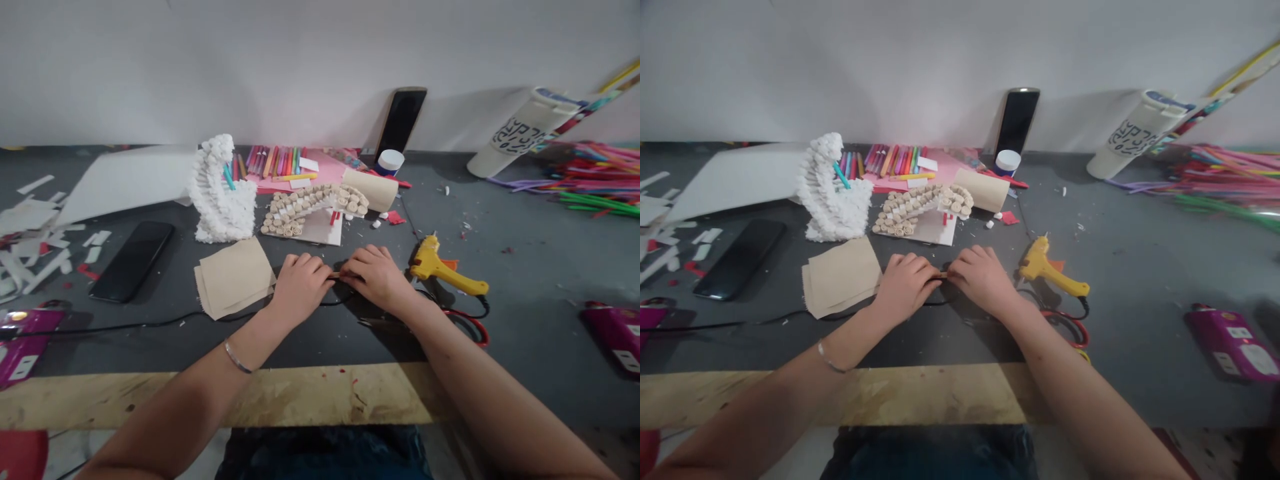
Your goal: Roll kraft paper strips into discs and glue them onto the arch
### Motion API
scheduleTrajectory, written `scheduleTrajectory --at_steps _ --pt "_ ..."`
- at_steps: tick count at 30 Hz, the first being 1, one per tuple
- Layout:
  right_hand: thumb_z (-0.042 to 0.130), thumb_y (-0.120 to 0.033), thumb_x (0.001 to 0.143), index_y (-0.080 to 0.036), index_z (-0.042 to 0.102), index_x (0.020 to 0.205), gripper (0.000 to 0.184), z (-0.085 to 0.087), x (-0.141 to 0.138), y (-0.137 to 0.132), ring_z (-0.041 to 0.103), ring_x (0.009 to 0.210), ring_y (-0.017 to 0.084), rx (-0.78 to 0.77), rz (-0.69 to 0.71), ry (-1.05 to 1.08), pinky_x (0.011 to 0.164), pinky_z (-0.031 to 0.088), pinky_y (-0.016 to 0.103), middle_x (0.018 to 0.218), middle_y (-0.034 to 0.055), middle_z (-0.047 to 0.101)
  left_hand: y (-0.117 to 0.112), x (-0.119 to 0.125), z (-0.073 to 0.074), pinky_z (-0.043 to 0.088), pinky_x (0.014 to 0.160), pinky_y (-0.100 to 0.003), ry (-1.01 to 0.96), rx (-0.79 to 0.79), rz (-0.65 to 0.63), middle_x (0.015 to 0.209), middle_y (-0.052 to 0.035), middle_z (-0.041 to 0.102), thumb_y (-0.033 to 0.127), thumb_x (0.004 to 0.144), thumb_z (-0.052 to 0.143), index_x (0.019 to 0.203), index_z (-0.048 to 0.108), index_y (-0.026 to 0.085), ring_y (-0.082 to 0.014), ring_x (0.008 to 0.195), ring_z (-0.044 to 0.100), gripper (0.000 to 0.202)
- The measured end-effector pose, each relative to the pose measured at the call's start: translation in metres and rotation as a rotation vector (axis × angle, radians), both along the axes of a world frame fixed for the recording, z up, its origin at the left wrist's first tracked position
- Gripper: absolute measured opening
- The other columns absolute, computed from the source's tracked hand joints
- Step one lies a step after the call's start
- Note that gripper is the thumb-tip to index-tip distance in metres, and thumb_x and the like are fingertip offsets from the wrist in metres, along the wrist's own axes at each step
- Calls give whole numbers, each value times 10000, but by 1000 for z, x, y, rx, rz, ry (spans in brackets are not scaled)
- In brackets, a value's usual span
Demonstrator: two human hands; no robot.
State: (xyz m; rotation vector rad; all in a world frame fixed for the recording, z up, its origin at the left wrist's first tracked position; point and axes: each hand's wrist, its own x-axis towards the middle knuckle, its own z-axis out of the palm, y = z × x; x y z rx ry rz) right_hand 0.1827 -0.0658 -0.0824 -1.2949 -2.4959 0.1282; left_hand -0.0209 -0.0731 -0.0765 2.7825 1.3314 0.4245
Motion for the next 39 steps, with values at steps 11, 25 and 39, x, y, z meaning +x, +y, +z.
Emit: scheduleTrajectory --at_steps 11,25,39 --pt "680 -295 854 -249 710 824 63 2 9 2 516 890 230 -68 -66 32 760 316 353 918 49 641 1 0 1 276 770 -401 -108 -118 83 886 -16 672 348 945 530 841 669 215 -204 887 533 218" --pt "677 -402 835 -226 683 740 201 0 8 3 548 916 273 -168 -297 50 766 344 398 899 65 639 6 6 -2 294 786 -387 -196 -277 270 832 -16 641 360 885 605 726 624 207 -220 898 530 221" --pt "564 -236 916 -180 614 829 115 4 10 -1 509 900 255 -94 -95 -55 746 345 361 962 106 634 4 6 -1 300 792 -393 -177 -215 236 897 -15 635 294 873 624 834 651 241 -222 930 541 71"
